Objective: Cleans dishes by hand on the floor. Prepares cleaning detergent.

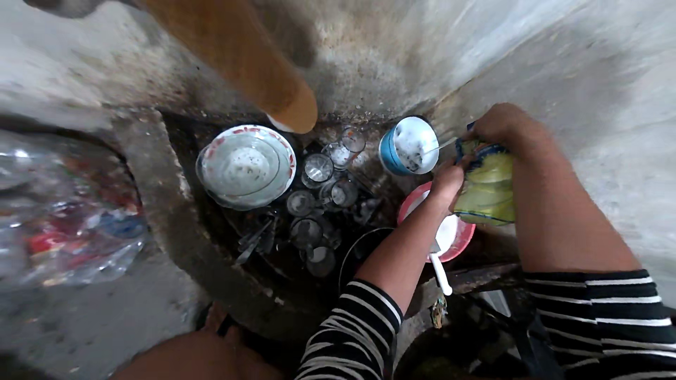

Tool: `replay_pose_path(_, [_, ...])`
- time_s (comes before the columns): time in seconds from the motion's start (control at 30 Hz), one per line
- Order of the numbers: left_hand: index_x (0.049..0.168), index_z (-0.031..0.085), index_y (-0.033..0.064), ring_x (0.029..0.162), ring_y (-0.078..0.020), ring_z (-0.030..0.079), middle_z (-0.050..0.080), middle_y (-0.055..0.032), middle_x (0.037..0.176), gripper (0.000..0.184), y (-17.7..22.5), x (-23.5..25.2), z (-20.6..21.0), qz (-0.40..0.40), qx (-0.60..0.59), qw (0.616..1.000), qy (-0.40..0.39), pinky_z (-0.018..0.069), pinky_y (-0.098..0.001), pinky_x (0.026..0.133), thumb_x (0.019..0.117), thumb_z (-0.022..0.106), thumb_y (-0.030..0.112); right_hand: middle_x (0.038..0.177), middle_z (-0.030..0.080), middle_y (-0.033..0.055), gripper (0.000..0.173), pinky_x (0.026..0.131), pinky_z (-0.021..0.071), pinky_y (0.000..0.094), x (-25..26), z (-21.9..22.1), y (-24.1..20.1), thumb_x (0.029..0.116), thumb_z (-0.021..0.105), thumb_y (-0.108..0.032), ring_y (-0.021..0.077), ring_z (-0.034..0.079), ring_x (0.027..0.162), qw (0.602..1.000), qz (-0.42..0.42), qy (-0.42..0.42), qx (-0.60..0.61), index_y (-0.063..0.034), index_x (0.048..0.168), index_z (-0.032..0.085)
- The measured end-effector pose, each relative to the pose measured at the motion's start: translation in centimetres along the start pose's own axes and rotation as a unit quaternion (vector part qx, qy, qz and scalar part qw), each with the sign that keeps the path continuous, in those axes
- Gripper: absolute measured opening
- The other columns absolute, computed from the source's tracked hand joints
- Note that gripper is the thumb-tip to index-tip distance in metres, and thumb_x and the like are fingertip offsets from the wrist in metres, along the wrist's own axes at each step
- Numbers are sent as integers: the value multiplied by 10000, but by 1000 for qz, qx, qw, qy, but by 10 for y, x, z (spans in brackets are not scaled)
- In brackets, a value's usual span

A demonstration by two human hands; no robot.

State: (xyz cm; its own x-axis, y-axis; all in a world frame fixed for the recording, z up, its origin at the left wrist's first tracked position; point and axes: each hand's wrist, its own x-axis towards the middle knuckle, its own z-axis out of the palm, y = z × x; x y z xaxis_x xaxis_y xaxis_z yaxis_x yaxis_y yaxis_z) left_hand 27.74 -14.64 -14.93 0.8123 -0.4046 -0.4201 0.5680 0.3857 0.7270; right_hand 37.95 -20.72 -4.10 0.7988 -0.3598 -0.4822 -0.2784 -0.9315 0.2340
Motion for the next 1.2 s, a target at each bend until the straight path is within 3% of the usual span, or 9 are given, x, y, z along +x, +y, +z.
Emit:
replay_pose_path(0.07, [1376,582,138,1040,-261,621,638,-159,1207,528,-7,-2,-5,-9,20,1000,-10,523,-475,857,1081,395,533,1145,660,334,417,953,435,733,-3,3,6,995,682,-317,510,607,1142,998,2,31,61,99,1026,705])
replay_pose_path(0.13, [1436,550,125,1187,-312,614,615,-184,1346,628,-4,-5,-12,-43,-35,998,-4,512,-546,978,1066,360,595,1166,654,338,419,958,442,732,-9,0,8,991,686,-326,515,606,1151,993,-4,58,106,79,1095,707])
replay_pose_path(0.23, [1340,603,94,1090,-297,665,678,-171,1215,767,-13,-14,-18,-119,-191,973,59,562,-522,908,995,346,729,1129,652,353,411,912,470,736,-37,-7,6,1009,665,-304,533,629,1076,977,-31,114,179,87,1134,680])
replay_pose_path(0.43, [1566,334,259,1282,-343,575,537,-151,1460,608,-31,-33,-34,-111,-295,949,3,524,-567,995,1046,482,537,1007,684,294,489,844,515,701,-56,-9,25,1047,581,-426,478,673,947,957,-77,174,217,46,1094,697])
replay_pose_path(0.63, [1512,431,264,1212,-318,615,594,-117,1392,643,11,-62,-29,-23,-250,967,-53,547,-523,964,999,477,650,988,714,188,355,838,542,634,-147,-50,76,1017,650,-388,354,698,913,951,-168,170,194,-69,1160,709])
replay_pose_path(0.8, [1521,438,288,1291,-261,587,581,-29,1452,615,55,-121,-4,46,-67,979,-189,527,-522,1030,1039,335,657,1001,722,112,226,685,594,512,-295,0,119,1063,570,-246,274,712,809,866,-162,445,161,-74,1117,707])
replay_pose_path(0.9, [1574,359,351,1288,-271,589,544,-31,1490,556,72,-167,4,89,149,973,-155,532,-549,1001,1055,520,472,1013,735,42,194,701,606,403,-366,47,156,1037,598,-202,171,714,831,843,-137,485,188,-96,1114,741])
replay_pose_path(1.03, [1518,460,219,1219,-264,657,574,-57,1454,556,118,-206,5,156,306,933,-108,591,-502,965,1032,587,457,978,727,-5,187,660,604,407,-425,118,175,1027,606,-239,151,702,790,875,-45,420,238,-154,1083,763])
replay_pose_path(1.2, [1503,493,264,1186,-186,679,587,25,1468,458,202,-240,-71,246,530,776,-238,609,-404,949,1059,538,368,1151,743,98,303,926,552,571,-448,236,178,1058,512,-273,314,710,1059,924,77,175,332,-132,1201,739])
